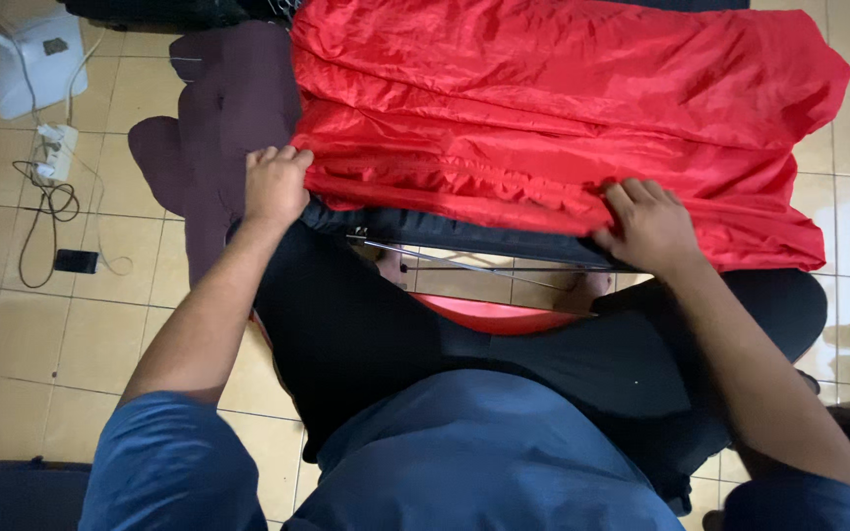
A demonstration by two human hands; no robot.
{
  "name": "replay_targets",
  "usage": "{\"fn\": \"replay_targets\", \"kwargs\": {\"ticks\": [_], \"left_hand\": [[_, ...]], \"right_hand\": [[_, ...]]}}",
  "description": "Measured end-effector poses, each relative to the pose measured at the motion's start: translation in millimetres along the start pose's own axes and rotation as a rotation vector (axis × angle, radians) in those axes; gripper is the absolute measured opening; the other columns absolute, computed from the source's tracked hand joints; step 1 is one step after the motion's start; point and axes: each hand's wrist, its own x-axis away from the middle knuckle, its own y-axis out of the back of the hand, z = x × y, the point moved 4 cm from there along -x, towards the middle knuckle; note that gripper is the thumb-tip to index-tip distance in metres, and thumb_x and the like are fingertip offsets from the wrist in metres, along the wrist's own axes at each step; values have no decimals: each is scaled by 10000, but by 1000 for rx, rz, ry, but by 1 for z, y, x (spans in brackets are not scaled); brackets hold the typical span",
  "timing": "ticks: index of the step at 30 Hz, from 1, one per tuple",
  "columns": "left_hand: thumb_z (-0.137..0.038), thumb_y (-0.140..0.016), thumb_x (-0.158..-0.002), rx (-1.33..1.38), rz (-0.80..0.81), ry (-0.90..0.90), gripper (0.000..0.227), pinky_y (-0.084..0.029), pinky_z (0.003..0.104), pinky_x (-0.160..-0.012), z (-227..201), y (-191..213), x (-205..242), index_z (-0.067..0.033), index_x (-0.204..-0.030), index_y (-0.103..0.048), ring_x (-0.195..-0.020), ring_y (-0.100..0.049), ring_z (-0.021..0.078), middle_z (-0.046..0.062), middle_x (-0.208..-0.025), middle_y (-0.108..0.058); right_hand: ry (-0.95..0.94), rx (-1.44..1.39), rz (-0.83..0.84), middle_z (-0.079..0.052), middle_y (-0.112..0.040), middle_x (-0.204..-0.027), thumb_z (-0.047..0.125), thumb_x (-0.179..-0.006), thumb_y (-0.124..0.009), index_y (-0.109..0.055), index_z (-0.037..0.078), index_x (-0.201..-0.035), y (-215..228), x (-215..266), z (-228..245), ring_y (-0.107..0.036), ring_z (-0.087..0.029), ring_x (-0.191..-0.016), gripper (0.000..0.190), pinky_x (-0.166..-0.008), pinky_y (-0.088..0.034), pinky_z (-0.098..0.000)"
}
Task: The person folds a red jacket on a black chair. They smooth the fabric, fold the sleeves inward, and fold the jacket in half before rolling it into a compact bundle.
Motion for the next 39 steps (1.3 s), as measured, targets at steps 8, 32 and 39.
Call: {"fn": "replay_targets", "kwargs": {"ticks": [8,32,39], "left_hand": [[-147,-648,-706,92,261,-122,580,-533,525,-957,23,13,-8,-298,-1236,-829,-1139,-731,385,45,-1300,-795],[-35,-474,-814,328,540,183,993,-349,492,-1149,-20,63,-71,-409,-1725,-348,-1109,-682,444,229,-1139,-752],[-100,-595,-822,127,277,107,801,-419,631,-1043,-30,45,-133,-419,-1557,-597,-1220,-632,469,214,-1309,-755]], "right_hand": [[9,241,41,1,-647,-1452,358,-985,-515,-465,286,-1672,-26,97,-59,-718,-267,-1182,693,-860,-629,-461],[-69,301,186,15,-829,-1102,274,-952,-590,-602,331,-1410,6,30,-127,-830,-280,-973,461,-966,-556,-516],[-373,-134,760,-197,-779,-1007,103,-944,-531,-743,83,-1143,69,-61,-139,-730,-371,-961,291,-842,-555,-473]]}}
